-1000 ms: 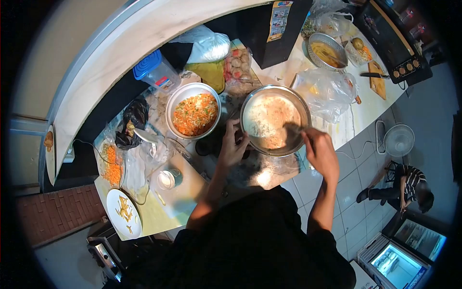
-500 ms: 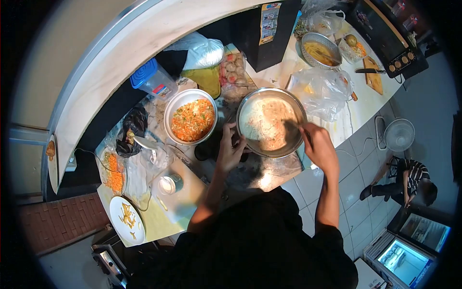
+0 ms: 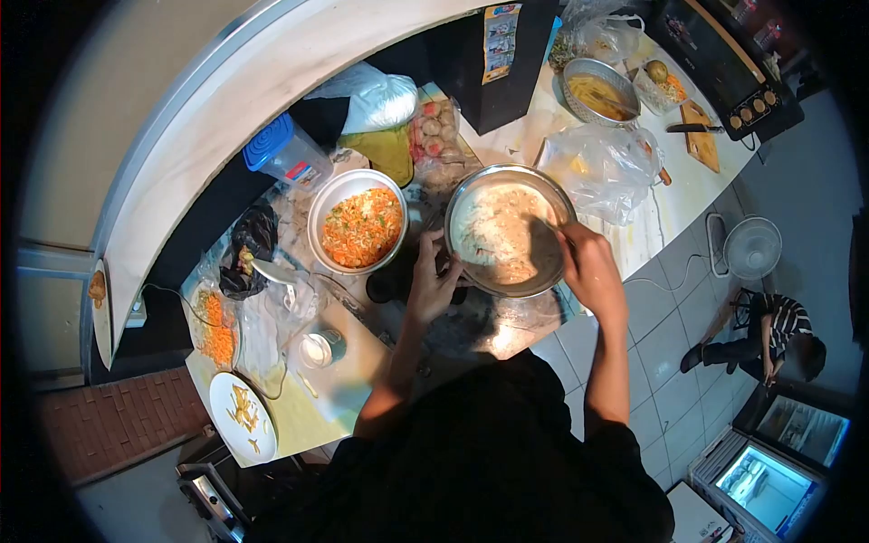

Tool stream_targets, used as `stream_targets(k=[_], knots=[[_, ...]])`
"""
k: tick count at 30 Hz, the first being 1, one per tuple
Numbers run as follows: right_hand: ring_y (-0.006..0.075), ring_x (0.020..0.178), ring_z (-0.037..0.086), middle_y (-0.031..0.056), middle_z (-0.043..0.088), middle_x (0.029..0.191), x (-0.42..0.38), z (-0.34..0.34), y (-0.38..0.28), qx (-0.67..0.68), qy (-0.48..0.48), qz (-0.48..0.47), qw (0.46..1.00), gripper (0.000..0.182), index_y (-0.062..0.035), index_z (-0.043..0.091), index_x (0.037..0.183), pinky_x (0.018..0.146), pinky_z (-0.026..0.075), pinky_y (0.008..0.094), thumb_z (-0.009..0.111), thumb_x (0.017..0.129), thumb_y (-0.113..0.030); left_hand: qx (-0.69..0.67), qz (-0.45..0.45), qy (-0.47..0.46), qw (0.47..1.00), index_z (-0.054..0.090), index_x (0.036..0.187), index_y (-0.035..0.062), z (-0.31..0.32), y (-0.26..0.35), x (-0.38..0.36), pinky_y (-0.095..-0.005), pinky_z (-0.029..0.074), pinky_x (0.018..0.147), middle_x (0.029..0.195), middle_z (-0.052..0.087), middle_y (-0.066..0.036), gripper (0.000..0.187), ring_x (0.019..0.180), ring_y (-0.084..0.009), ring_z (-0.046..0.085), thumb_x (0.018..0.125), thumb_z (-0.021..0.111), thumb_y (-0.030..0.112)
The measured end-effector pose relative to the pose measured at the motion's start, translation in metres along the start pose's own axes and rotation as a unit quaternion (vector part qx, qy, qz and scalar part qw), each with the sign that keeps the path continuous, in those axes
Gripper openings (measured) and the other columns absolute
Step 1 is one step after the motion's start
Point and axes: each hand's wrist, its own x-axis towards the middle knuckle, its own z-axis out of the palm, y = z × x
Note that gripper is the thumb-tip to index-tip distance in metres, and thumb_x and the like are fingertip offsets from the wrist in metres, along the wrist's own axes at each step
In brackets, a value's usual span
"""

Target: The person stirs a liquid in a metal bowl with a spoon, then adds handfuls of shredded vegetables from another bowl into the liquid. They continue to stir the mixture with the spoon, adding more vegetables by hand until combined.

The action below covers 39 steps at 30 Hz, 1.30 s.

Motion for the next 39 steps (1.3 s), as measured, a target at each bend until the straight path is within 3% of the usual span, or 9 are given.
stream_targets(k=[3, 9, 15, 20, 24, 26, 29, 34, 39], knots=[[0.0435, 0.073, 0.058, 0.0263, 0.06, 0.077, -0.018, -0.019, -0.007, 0.026, -0.081, 0.012, 0.996, 0.012, 0.0085, 0.06, 0.087, 0.065, 0.046, 0.0432, 0.055, 0.087, -0.002, 0.029, 0.067, 0.024, 0.997, 0.029, 0.126, 0.0017, 0.001, -0.011, 0.004, -0.0313, 0.062, 0.068, 0.105, 0.055, -0.013, 0.036, 0.095, -0.0181, 0.06, 0.096, 0.049, 0.003], [0.0402, 0.073, 0.059, 0.0249, 0.06, 0.079, -0.003, 0.019, -0.019, 0.092, -0.092, -0.057, 0.99, 0.015, 0.0076, 0.062, 0.089, 0.068, 0.046, 0.0424, 0.054, 0.09, -0.005, -0.029, -0.004, 0.024, 0.999, 0.029, 0.126, 0.0019, 0.004, 0.004, 0.0, -0.0322, 0.062, 0.069, 0.108, 0.053, -0.014, 0.036, 0.097, -0.0185, 0.06, 0.096, 0.047, 0.002], [0.0403, 0.073, 0.061, 0.0243, 0.064, 0.083, 0.013, 0.023, 0.012, 0.045, 0.054, -0.041, 0.997, 0.018, 0.0077, 0.063, 0.094, 0.07, 0.048, 0.0394, 0.054, 0.091, -0.007, -0.028, -0.007, 0.018, 0.999, 0.028, 0.127, 0.003, 0.002, -0.003, 0.001, -0.0341, 0.062, 0.07, 0.11, 0.05, -0.014, 0.038, 0.096, -0.0202, 0.06, 0.096, 0.049, 0.005], [0.02, 0.055, 0.057, 0.0167, 0.06, 0.066, -0.016, -0.012, 0.013, 0.064, -0.035, 0.039, 0.997, 0.022, 0.0092, 0.063, 0.091, 0.053, 0.045, 0.0326, 0.053, 0.094, -0.01, -0.033, 0.003, 0.022, 0.999, 0.028, 0.127, 0.0029, 0.003, 0.0, 0.0, -0.0341, 0.062, 0.071, 0.112, 0.05, -0.014, 0.038, 0.097, -0.0202, 0.059, 0.096, 0.05, 0.006], [0.0178, 0.056, 0.058, 0.0141, 0.059, 0.064, -0.016, -0.01, 0.01, 0.113, 0.003, 0.087, 0.99, 0.023, 0.0089, 0.064, 0.091, 0.052, 0.044, 0.0314, 0.052, 0.095, -0.011, -0.04, 0.008, 0.015, 0.999, 0.029, 0.127, 0.0029, 0.003, 0.001, 0.0, -0.0346, 0.062, 0.071, 0.113, 0.05, -0.014, 0.037, 0.1, -0.0203, 0.059, 0.096, 0.049, 0.005], [0.0151, 0.055, 0.056, 0.0117, 0.059, 0.063, -0.005, 0.002, 0.022, 0.091, 0.118, 0.041, 0.988, 0.024, 0.009, 0.064, 0.092, 0.051, 0.043, 0.0296, 0.052, 0.095, -0.012, -0.043, 0.008, 0.016, 0.999, 0.029, 0.127, 0.0028, 0.004, 0.003, 0.0, -0.0347, 0.062, 0.071, 0.112, 0.05, -0.014, 0.036, 0.099, -0.0199, 0.059, 0.096, 0.048, 0.004], [0.0132, 0.053, 0.053, 0.0091, 0.058, 0.062, 0.01, 0.024, 0.035, 0.048, 0.116, 0.039, 0.991, 0.025, 0.0089, 0.064, 0.091, 0.05, 0.043, 0.0285, 0.052, 0.096, -0.012, -0.043, 0.003, 0.014, 0.999, 0.029, 0.127, 0.0029, 0.004, 0.004, 0.0, -0.0351, 0.062, 0.072, 0.112, 0.05, -0.014, 0.035, 0.098, -0.0192, 0.06, 0.096, 0.047, 0.003], [0.0122, 0.053, 0.052, 0.0089, 0.057, 0.061, 0.009, 0.045, 0.022, 0.173, 0.001, 0.058, 0.983, 0.023, 0.0078, 0.063, 0.09, 0.05, 0.04, 0.0287, 0.053, 0.096, -0.012, -0.019, 0.006, 0.023, 1.0, 0.029, 0.126, 0.0031, 0.004, 0.005, 0.0, -0.0358, 0.062, 0.073, 0.11, 0.051, -0.013, 0.035, 0.096, -0.0187, 0.061, 0.096, 0.047, 0.002], [0.0112, 0.056, 0.055, 0.0071, 0.06, 0.065, -0.012, 0.006, 0.014, 0.146, -0.1, 0.01, 0.984, 0.023, 0.0069, 0.063, 0.093, 0.051, 0.044, 0.0278, 0.051, 0.097, -0.012, -0.046, 0.0, 0.022, 0.999, 0.03, 0.126, 0.0031, 0.005, 0.005, 0.0, -0.0338, 0.062, 0.071, 0.109, 0.051, -0.012, 0.035, 0.096, -0.0177, 0.06, 0.096, 0.047, 0.003]])
